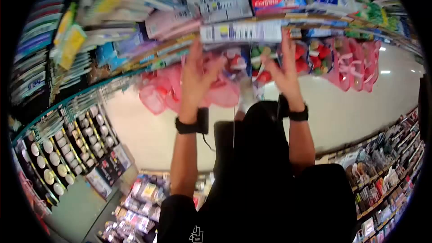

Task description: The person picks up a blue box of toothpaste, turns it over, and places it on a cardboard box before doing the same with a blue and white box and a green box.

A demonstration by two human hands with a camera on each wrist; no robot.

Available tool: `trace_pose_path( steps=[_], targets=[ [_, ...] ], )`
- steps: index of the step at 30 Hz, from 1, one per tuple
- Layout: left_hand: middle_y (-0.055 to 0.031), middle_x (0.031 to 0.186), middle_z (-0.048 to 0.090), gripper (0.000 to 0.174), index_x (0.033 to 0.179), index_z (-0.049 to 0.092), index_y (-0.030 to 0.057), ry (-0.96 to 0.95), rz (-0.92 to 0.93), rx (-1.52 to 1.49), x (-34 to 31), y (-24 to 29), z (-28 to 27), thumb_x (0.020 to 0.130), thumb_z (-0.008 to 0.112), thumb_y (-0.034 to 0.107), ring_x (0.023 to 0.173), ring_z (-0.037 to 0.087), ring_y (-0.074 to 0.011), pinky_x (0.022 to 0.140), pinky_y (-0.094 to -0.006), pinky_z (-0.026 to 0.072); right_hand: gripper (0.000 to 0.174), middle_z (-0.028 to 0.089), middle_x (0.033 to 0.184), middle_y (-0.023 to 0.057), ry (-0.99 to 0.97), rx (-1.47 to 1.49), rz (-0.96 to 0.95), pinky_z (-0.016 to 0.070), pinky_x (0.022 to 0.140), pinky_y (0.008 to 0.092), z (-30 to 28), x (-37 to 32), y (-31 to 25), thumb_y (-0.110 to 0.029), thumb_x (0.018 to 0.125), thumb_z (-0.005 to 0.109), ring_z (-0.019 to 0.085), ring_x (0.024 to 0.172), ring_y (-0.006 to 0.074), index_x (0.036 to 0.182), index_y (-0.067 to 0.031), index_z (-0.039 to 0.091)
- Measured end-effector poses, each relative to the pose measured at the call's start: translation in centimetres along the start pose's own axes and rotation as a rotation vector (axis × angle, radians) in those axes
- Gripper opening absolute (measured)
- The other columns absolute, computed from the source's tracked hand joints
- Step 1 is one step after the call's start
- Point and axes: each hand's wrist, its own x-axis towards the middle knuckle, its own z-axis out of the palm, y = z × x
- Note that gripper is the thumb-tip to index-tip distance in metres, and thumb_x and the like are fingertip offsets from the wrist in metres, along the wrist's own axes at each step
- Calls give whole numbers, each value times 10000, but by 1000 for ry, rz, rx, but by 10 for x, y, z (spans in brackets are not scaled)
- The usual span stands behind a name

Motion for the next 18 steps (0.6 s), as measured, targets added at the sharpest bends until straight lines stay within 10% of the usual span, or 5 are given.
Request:
trace_pose_path(
  steps=[5,7,12,15,18],
  targets=[
    [-132,1157,609,686,1391,389,-65,-71,-94,222,52,17,-6,865,717,228,959,609,-141,700,-258,535,734,485,1304,234,19,-1,-146,339,1028,432,6,56,21,-256,850,707,451,1205,365,1414,36,338],
    [-120,1148,616,639,1354,417,-97,100,-132,-224,75,8,2,880,690,232,987,622,-160,763,-284,527,687,512,1257,236,25,15,-161,377,999,433,11,78,19,-252,849,696,469,1178,389,1389,25,376],
    [-66,955,606,533,1223,504,-71,166,-67,-271,118,4,11,869,701,274,842,625,-149,723,-311,534,884,418,1346,317,-84,-178,-331,325,1061,426,7,116,24,-162,835,681,429,1248,425,1490,42,125],
    [-119,1161,590,518,1267,475,-56,79,-119,-214,142,-9,-2,882,688,218,1033,638,-243,854,-335,513,936,402,1349,346,-215,-212,-104,365,1027,457,12,143,39,-183,815,692,421,1226,483,1499,36,91],
    [-124,1162,581,516,1265,480,-52,-22,-105,-202,157,-26,-10,882,688,225,1058,630,-260,880,-337,523,905,451,1309,346,-121,-430,-315,392,996,489,33,161,74,-206,808,687,450,1186,490,1486,47,143]
  ],
)
